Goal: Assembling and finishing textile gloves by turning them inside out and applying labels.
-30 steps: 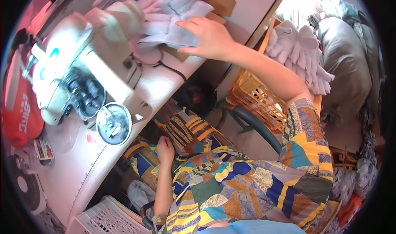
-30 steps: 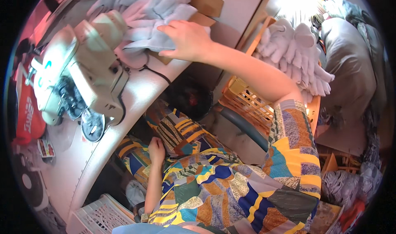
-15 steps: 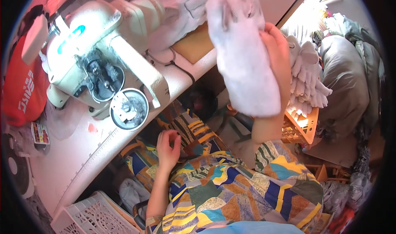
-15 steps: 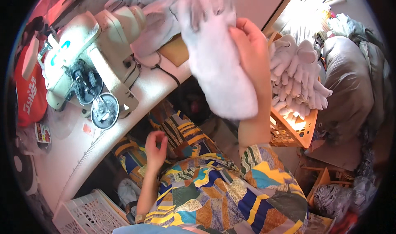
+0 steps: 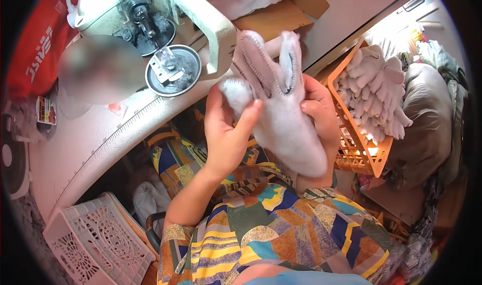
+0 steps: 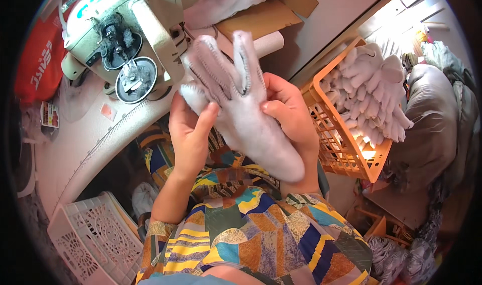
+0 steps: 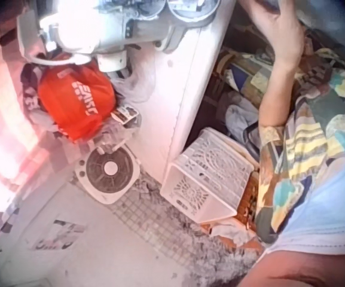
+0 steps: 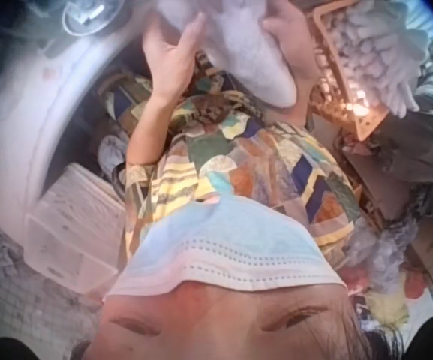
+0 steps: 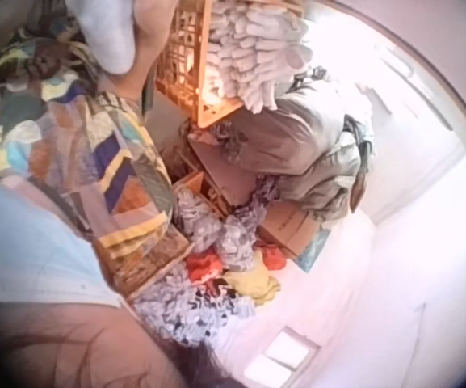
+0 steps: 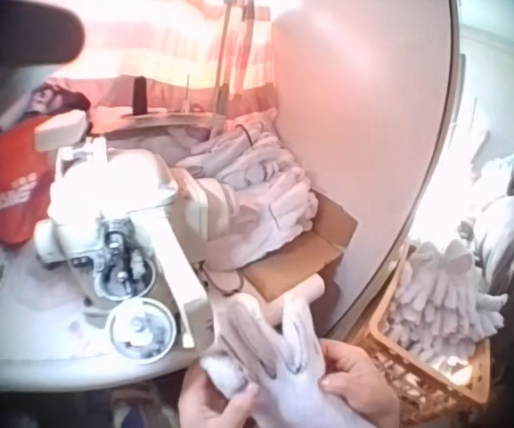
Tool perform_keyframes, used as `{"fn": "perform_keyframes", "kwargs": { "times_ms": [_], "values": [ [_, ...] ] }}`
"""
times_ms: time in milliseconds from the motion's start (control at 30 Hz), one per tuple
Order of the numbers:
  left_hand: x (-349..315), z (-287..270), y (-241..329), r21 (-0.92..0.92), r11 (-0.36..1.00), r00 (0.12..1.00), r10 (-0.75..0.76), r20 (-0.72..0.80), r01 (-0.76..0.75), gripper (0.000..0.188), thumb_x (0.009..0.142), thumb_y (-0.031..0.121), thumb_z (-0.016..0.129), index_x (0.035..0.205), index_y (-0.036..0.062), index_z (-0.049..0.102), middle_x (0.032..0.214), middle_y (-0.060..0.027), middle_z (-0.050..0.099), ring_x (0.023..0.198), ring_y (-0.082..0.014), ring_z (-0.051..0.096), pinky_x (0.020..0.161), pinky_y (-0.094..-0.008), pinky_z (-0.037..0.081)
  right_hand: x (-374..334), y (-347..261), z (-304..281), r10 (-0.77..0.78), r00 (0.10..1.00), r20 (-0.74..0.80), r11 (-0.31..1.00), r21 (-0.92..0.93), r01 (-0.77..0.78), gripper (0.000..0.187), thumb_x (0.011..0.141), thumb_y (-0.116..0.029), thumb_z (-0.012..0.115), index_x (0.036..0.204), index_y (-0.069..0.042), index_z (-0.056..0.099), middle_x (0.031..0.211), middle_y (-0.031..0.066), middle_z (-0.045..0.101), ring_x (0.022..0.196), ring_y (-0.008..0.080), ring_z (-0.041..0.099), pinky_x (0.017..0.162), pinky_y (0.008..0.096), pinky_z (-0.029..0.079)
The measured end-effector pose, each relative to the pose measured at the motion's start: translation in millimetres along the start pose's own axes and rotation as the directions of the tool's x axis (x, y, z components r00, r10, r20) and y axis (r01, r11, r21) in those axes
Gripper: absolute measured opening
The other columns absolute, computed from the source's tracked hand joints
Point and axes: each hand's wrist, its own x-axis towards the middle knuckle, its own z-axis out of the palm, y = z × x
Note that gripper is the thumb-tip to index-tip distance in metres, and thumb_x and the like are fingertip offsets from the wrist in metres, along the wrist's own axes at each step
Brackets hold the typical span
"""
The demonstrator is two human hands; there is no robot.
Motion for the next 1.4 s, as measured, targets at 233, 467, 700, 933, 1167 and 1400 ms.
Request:
{"fn": "perform_keyframes", "kwargs": {
  "times_ms": [233, 467, 700, 933, 1167, 1400],
  "values": [
    [-15.0, -9.5, -15.6, 0.165, 0.980, 0.977, -0.076, -0.199, 0.110, 0.034, 0.094, 0.011, 0.062, 0.123, 0.0010, 0.048, 0.113, -0.0055, 0.057, 0.100, -0.0114, 0.055, 0.089, -0.0271, 0.045, 0.9, 38.1, -9.7, 0.014, 0.996, -0.091, 0.986, -0.162, -0.028, 0.053, 0.083, -0.012, 0.073, 0.128, -0.001, 0.047, 0.108, 0.0052, 0.061, 0.100, 0.0112, 0.058, 0.087, 0.0279, 0.047],
    [-22.5, -43.3, -48.6, -0.112, 0.944, 0.878, -0.329, -0.349, 0.310, 0.031, 0.099, 0.013, 0.053, 0.128, 0.0030, 0.049, 0.123, -0.0063, 0.059, 0.110, -0.0157, 0.058, 0.093, -0.0312, 0.047, -23.7, 56.9, -16.9, 0.135, 0.966, 0.222, 0.915, -0.401, -0.035, 0.108, 0.060, -0.017, 0.089, 0.149, -0.016, 0.028, 0.150, 0.0197, 0.015, 0.131, 0.0323, 0.040, 0.100, 0.0393, 0.046],
    [-59.4, -83.5, -125.1, 0.417, 0.771, 0.818, -0.224, -0.529, 0.481, 0.044, 0.092, 0.022, 0.065, 0.126, 0.0017, 0.044, 0.126, -0.0106, 0.045, 0.111, -0.0205, 0.050, 0.092, -0.0345, 0.045, -40.6, 114.2, -46.8, 0.398, 0.888, 0.228, 0.822, -0.518, -0.236, 0.058, 0.074, -0.012, 0.078, 0.127, -0.006, 0.055, 0.131, 0.0110, 0.053, 0.119, 0.0203, 0.051, 0.101, 0.0329, 0.042],
    [-87.6, -39.9, -41.4, 0.844, 0.522, 0.878, -0.340, 0.338, -0.123, 0.060, 0.067, 0.006, 0.078, 0.118, 0.0059, 0.045, 0.120, -0.0156, 0.039, 0.105, -0.0299, 0.048, 0.089, -0.0389, 0.044, -31.9, 146.8, -41.1, 0.468, 0.876, -0.118, 0.853, -0.198, -0.483, 0.037, 0.086, -0.008, 0.066, 0.123, -0.003, 0.059, 0.114, 0.0062, 0.062, 0.104, 0.0114, 0.057, 0.090, 0.0277, 0.047],
    [-83.0, -59.8, -59.0, 0.794, 0.587, 0.931, -0.179, 0.318, -0.158, 0.026, 0.067, 0.000, 0.074, 0.089, 0.0032, 0.059, 0.098, -0.0099, 0.056, 0.096, -0.0342, 0.051, 0.084, -0.0402, 0.045, -27.2, 139.7, -43.3, 0.438, 0.888, -0.139, 0.866, -0.199, -0.458, 0.043, 0.087, -0.023, 0.070, 0.123, -0.002, 0.058, 0.114, 0.0132, 0.062, 0.101, 0.0169, 0.059, 0.088, 0.0294, 0.048],
    [-75.2, -65.5, -75.6, 0.606, 0.777, 0.954, -0.284, 0.098, 0.169, 0.011, 0.087, 0.009, 0.067, 0.087, -0.0023, 0.066, 0.084, -0.0099, 0.062, 0.080, -0.0236, 0.060, 0.071, -0.0324, 0.046, -49.6, 90.3, -18.6, 0.012, 1.000, -0.007, 0.554, -0.832, -0.013, 0.050, 0.084, -0.024, 0.070, 0.127, -0.004, 0.055, 0.132, 0.0184, 0.046, 0.125, 0.0325, 0.046, 0.106, 0.0395, 0.036]
  ]
}}
